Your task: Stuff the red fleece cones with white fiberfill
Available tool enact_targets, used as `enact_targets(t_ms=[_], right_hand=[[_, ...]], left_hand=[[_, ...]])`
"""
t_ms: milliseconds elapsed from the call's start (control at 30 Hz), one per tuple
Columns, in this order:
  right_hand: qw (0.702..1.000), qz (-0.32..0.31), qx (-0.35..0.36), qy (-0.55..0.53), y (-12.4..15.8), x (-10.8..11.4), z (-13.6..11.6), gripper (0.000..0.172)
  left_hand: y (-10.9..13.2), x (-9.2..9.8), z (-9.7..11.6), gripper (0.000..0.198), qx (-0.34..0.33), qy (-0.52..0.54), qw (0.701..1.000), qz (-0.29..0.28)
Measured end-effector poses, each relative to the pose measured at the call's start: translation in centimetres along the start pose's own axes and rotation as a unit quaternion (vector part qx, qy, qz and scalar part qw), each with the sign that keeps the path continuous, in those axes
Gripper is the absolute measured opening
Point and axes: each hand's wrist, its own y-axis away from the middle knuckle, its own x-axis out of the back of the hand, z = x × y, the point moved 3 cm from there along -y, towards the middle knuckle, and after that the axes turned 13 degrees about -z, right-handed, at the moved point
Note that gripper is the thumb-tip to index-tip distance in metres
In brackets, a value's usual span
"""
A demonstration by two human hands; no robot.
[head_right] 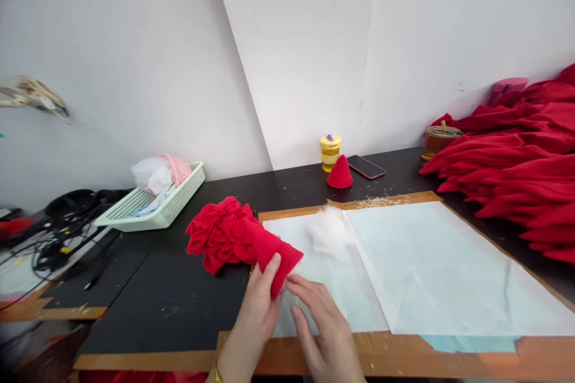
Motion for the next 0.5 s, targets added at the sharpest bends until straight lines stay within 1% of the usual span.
enact_targets(t_ms=[33,100,167,200,267,333,433,500], right_hand=[[0.999,0.006,0.031,0.043,0.3,0.1,-0.1,0.037],[0.991,0.016,0.068,0.115,0.6,0.2,-0.1,0.047],[0.981,0.002,0.088,0.171,0.5,0.0,0.1,0.051],[0.976,-0.013,0.094,0.195,0.2,-0.1,0.1,0.049],[0.966,-0.034,0.104,0.235,-0.5,-0.5,0.2,0.038],[0.96,-0.029,0.109,0.257,-1.1,-0.7,0.2,0.03],[0.966,0.0,0.101,0.237,-1.4,-0.1,0.4,0.026],[0.974,0.054,0.081,0.207,-1.2,0.8,0.7,0.025]], left_hand=[[0.0,0.4,0.1,0.051,0.01,0.033,0.999,0.007],[0.2,0.9,0.4,0.055,0.036,0.078,0.996,0.0],[0.5,1.1,0.5,0.059,0.059,0.103,0.993,-0.016],[0.7,1.0,0.5,0.061,0.069,0.106,0.992,-0.024],[1.2,0.8,0.3,0.062,0.081,0.092,0.992,-0.034],[1.5,0.6,0.1,0.06,0.081,0.065,0.994,-0.038],[1.8,0.5,-0.3,0.052,0.084,0.054,0.994,-0.045],[1.9,0.5,-0.5,0.049,0.1,0.071,0.99,-0.062]])
